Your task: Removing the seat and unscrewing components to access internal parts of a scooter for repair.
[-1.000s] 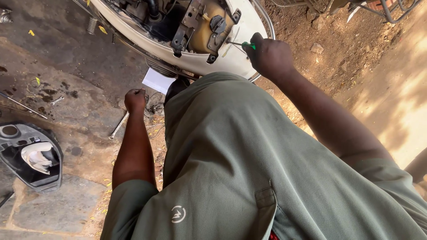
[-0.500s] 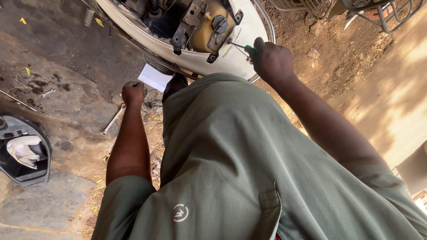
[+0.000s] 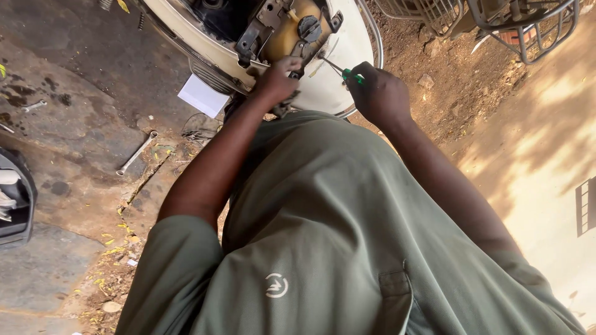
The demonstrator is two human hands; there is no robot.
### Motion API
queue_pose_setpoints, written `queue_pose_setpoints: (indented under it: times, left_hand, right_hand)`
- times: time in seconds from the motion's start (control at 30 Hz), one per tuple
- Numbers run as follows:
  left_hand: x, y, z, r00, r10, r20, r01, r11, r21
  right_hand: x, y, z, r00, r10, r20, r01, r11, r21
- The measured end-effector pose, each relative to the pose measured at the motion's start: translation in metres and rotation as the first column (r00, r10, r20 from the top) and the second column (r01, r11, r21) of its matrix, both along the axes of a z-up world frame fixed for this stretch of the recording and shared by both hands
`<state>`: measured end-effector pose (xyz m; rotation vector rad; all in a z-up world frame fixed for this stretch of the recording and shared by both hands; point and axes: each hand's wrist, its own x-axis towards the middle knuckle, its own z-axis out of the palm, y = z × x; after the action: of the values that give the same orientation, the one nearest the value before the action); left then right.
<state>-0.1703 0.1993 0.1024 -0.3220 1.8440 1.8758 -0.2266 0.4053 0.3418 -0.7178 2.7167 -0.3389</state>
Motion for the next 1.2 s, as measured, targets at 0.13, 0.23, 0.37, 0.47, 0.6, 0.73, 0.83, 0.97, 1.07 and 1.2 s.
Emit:
queue_pose_setpoints:
  times: [0.13,0.23,0.37,0.47,0.6,0.73,0.83,0.97,1.07,1.2]
  left_hand:
    - [-0.003,0.046,-0.033,0.996,-0.008,-0.086,-0.014,0.967,-0.253]
    - [0.000,0.051,-0.038,0.995,0.009,-0.095,-0.041,0.938,-0.345]
    - [0.001,0.052,-0.028,0.997,-0.004,-0.082,-0.025,0.938,-0.346]
    - [-0.004,0.049,-0.020,1.000,-0.018,0.010,0.020,0.952,-0.305]
    - [-0.005,0.046,-0.020,0.999,0.010,-0.046,-0.024,0.945,-0.327]
    - [-0.002,0.044,-0.014,0.999,-0.032,-0.025,0.022,0.946,-0.324]
    - [0.000,0.041,-0.010,0.999,-0.032,-0.040,0.018,0.950,-0.311]
    - [-0.001,0.038,-0.007,0.998,-0.030,-0.048,0.015,0.956,-0.293]
    - [-0.001,0.039,-0.015,0.997,-0.055,-0.061,0.033,0.947,-0.320]
    - [-0.003,0.037,-0.016,0.997,-0.038,-0.068,0.017,0.958,-0.285]
  right_hand:
    - [0.002,-0.001,0.000,0.995,-0.086,0.040,0.087,0.996,-0.026]
    - [0.000,-0.002,-0.004,0.990,-0.137,0.046,0.138,0.990,-0.020]
    - [-0.003,-0.001,-0.007,0.992,-0.122,0.019,0.122,0.993,0.002]
    - [-0.007,-0.004,-0.005,0.991,-0.134,0.029,0.134,0.991,0.006]
    - [-0.013,-0.005,-0.007,0.988,-0.152,0.024,0.152,0.988,0.012]
    - [-0.012,-0.002,-0.006,0.996,-0.084,-0.002,0.084,0.996,-0.025]
    - [-0.013,-0.003,0.002,0.998,0.041,-0.049,-0.043,0.998,-0.037]
    - [-0.018,0.003,-0.004,0.985,-0.067,0.160,0.094,0.981,-0.172]
    - [-0.017,0.022,-0.030,0.951,-0.262,0.166,0.263,0.965,0.016]
    - [-0.018,0.015,-0.017,0.945,-0.271,0.183,0.249,0.959,0.136]
